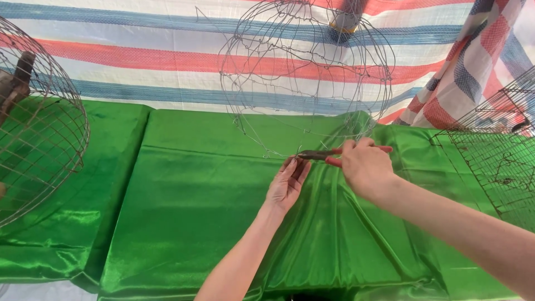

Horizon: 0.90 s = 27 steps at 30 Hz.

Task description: Adjusting the shape and structure of a wire cage by twisting and cutting wires

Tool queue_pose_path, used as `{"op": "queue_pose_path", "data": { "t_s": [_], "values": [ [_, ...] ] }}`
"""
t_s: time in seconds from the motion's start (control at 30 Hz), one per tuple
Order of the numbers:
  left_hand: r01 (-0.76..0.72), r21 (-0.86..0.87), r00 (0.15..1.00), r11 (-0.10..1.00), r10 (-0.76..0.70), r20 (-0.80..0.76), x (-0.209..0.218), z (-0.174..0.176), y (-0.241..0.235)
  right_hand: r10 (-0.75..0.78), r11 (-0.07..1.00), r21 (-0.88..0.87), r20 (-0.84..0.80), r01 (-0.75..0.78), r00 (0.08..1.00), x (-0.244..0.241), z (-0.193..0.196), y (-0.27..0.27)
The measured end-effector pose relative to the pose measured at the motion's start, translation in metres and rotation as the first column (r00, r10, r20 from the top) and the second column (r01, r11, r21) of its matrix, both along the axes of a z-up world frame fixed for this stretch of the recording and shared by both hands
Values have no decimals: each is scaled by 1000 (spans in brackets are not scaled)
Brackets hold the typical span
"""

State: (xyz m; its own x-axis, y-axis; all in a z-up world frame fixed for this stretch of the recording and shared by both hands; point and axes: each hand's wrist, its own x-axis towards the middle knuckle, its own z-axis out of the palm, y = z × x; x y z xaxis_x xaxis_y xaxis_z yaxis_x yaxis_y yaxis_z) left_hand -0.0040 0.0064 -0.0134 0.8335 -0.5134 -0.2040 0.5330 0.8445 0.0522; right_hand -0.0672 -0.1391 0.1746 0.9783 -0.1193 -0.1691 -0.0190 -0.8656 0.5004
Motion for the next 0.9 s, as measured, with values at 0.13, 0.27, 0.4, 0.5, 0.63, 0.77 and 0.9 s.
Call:
{"op": "queue_pose_path", "data": {
  "t_s": [0.13, 0.27, 0.4, 0.5, 0.63, 0.77, 0.9],
  "values": [
    [-1, -9, 1000, 1000, 1, 5, -1, 0, -1, 23, 997, -78, -11, -24, 1000, -4, 2, 8],
    [7, -6, 1000, 1000, -7, 23, -1, -1, 0, -25, 998, 50, -38, 27, 999, -2, 2, 12],
    [7, -7, 1000, 1000, -7, 24, 0, -1, 0, -14, 999, 37, -69, 17, 998, 2, 7, 12],
    [4, -9, 1000, 1000, -4, 4, 0, 5, 1, 17, 999, -26, -106, -20, 994, 2, 3, 1],
    [12, 5, 1000, 1000, -12, 10, -2, 7, 1, -128, 984, 107, -137, 143, 982, 2, -2, -2],
    [13, 13, 1000, 1000, -13, 5, -2, 7, 0, -51, 997, 59, -129, 59, 990, 5, -13, -5],
    [19, 9, 1000, 1000, -19, -3, -3, 6, 1, 160, 963, -184, -198, -197, 967, 2, 3, 14]
  ]
}}
